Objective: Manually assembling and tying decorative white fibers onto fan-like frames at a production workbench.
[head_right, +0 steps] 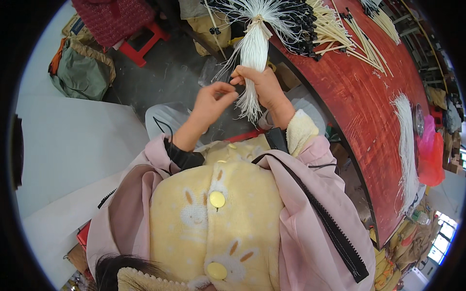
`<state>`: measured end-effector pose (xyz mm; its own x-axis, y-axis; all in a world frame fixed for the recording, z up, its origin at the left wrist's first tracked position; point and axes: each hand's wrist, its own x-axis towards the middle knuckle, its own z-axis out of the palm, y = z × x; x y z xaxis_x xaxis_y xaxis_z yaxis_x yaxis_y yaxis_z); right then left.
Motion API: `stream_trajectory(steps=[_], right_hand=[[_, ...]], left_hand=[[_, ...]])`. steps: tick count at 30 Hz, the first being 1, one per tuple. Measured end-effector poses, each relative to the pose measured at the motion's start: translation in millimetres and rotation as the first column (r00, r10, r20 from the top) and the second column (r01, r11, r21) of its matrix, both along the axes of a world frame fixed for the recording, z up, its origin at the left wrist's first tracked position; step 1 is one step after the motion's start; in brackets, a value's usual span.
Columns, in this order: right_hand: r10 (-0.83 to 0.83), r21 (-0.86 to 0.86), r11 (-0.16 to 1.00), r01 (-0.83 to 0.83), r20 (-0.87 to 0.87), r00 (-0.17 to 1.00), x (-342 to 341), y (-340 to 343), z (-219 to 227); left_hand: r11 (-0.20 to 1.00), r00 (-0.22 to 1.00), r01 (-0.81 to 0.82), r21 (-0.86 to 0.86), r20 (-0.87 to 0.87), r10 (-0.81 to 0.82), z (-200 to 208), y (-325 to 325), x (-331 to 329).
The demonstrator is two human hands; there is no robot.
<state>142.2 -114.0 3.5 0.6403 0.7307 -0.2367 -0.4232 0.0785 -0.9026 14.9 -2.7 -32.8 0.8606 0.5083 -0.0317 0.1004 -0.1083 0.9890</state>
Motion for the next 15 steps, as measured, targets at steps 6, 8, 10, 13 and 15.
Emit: stream_trajectory(steps=[6,8,10,13,15], right_hand=[[-0.041,0.015,0.999,0.041,-0.018,0.999,-0.9,1.0,-0.8],[-0.047,-0.019,0.999,0.048,0.044,0.998,1.1,0.0,-2.1],[-0.048,-0.036,0.998,0.051,0.077,0.996,3.9,0.6,-4.0],[-0.050,-0.102,0.993,0.067,0.168,0.985,3.0,1.8,-5.2],[-0.050,-0.096,0.993,0.069,0.184,0.982,2.3,2.0,-6.2]], left_hand=[[0.928,0.967,0.184,-0.325,-0.110,-0.231,15.1,3.4,-7.5],[0.797,0.957,0.172,-0.579,-0.093,-0.274,28.5,5.7,-11.0],[0.707,0.953,0.159,-0.689,-0.080,-0.292,38.7,5.2,-10.3],[0.699,0.924,0.341,-0.628,0.087,-0.372,50.4,2.7,-11.3],[0.790,0.955,0.298,-0.537,0.153,-0.256,50.7,-2.0,-1.2]])
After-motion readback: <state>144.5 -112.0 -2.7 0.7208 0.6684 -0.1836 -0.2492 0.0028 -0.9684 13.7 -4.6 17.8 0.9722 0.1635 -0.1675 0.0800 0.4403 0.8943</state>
